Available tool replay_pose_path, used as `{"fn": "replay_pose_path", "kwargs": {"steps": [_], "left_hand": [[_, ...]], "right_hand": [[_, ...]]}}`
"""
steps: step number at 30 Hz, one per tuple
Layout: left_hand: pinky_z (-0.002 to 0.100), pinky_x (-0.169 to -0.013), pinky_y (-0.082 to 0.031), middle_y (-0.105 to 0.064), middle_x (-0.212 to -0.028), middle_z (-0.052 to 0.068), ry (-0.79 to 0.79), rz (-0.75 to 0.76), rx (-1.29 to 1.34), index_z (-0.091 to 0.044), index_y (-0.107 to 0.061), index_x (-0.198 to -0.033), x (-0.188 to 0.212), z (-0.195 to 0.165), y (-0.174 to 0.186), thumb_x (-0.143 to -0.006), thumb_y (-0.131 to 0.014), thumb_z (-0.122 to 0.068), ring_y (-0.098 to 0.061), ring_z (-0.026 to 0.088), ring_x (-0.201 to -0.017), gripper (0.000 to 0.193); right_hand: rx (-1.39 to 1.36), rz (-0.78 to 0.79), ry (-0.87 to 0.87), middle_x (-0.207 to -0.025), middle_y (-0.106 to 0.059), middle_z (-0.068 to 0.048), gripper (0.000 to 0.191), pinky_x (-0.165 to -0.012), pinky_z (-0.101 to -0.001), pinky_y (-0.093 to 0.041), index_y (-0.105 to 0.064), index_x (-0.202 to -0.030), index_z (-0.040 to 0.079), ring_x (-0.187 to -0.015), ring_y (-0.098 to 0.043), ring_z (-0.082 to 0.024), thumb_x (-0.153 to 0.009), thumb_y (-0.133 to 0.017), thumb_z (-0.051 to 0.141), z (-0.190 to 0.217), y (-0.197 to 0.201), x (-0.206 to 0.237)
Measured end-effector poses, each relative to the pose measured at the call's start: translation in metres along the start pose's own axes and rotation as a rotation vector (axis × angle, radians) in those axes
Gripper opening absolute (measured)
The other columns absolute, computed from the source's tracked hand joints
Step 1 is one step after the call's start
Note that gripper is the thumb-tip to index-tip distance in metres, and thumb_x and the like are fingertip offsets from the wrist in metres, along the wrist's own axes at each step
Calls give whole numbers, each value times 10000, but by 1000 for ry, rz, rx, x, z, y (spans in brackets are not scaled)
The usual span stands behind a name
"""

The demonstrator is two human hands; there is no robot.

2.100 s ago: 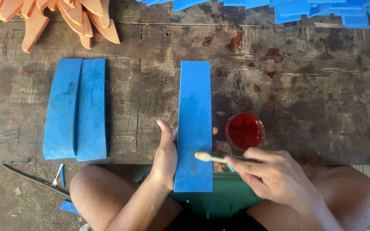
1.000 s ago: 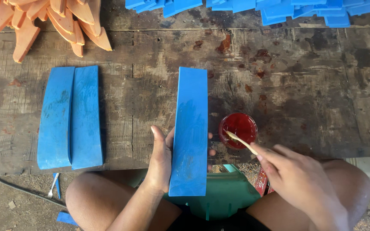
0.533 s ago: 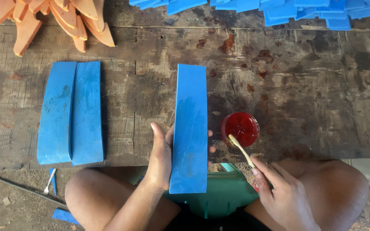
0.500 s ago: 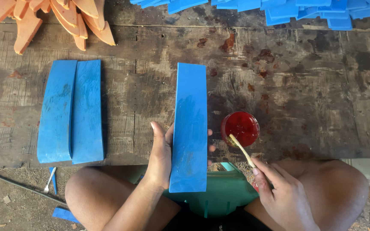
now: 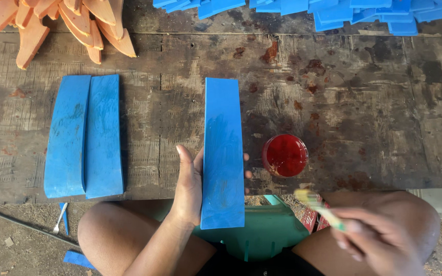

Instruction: The person uses a toothbrush to apply a red liquid finish to blue-painted wooden pieces. They repeatedly dip the toothbrush into a red cup and brush the liquid onto each piece, then place the finished pieces aside on the table.

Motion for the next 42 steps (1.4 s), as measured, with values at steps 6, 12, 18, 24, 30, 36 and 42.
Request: {"fn": "replay_pose_path", "kwargs": {"steps": [6, 12, 18, 24, 30, 36, 42], "left_hand": [[439, -811, -636, -666, -1228, 216, -1, -16, -47, -46, -436, -1493, -1, 3, 0, -841, -165, -858, -701, 279, -1039, 1077], [436, -882, -648, -657, -1228, 211, -3, 6, -74, -38, -429, -1495, 0, 6, 0, -813, -179, -885, -697, 280, -1045, 1115], [438, -894, -640, -664, -1218, 202, 26, 29, -63, -70, -430, -1504, 1, 9, 1, -796, -174, -885, -700, 272, -1041, 1109], [439, -866, -631, -660, -1211, 217, 21, 25, -22, -25, -427, -1500, -1, 11, 8, -844, -146, -881, -692, 281, -1018, 1115], [445, -879, -616, -627, -1325, 188, 76, 54, -49, -75, -341, -1608, 3, 25, 4, -808, -156, -890, -671, 268, -1077, 1157], [468, -1019, -581, -557, -1451, 162, 66, 81, -113, -116, -216, -1621, 3, 27, 8, -715, -212, -920, -625, 279, -1268, 1212], [464, -1037, -564, -586, -1421, 238, 24, 203, -353, -51, -263, -1607, 9, 34, 0, -707, -220, -956, -634, 302, -1241, 1277]], "right_hand": [[421, -7, 534, -901, -733, -56, 253, -498, -163, -550, -697, -1231, 88, -666, -681, -66, -985, -674, 144, 54, -39, -21], [707, 117, 192, -674, -722, 2, 312, -365, -242, -433, -832, -1109, 149, -491, -578, -71, -801, -820, 101, 19, -84, -67], [922, -16, 459, -615, -626, 32, 267, -297, -236, -411, -824, -1085, 143, -419, -505, -50, -819, -831, 130, 37, -96, -71], [769, 296, 276, -638, -678, 37, 279, -331, -276, -412, -845, -1088, 171, -440, -543, -60, -815, -819, 120, 31, -95, -64], [917, -234, 447, -779, -696, -10, 317, -427, -251, -436, -768, -1171, 131, -521, -562, -47, -855, -780, 106, 51, -69, -79], [747, 71, 417, -671, -702, 46, 282, -353, -220, -419, -820, -1102, 150, -470, -572, -21, -822, -819, 116, 51, -88, -66], [879, -168, 420, -734, -713, 21, 264, -352, -222, -408, -797, -1090, 115, -471, -560, -34, -827, -791, 101, 63, -62, -78]]}}
Point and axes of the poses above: each hand's wrist, its own x-axis away from the middle knuckle, its own y-axis out of the back of the hand, z = x × y, the point moved 5 cm from there along -x, towards the middle knuckle
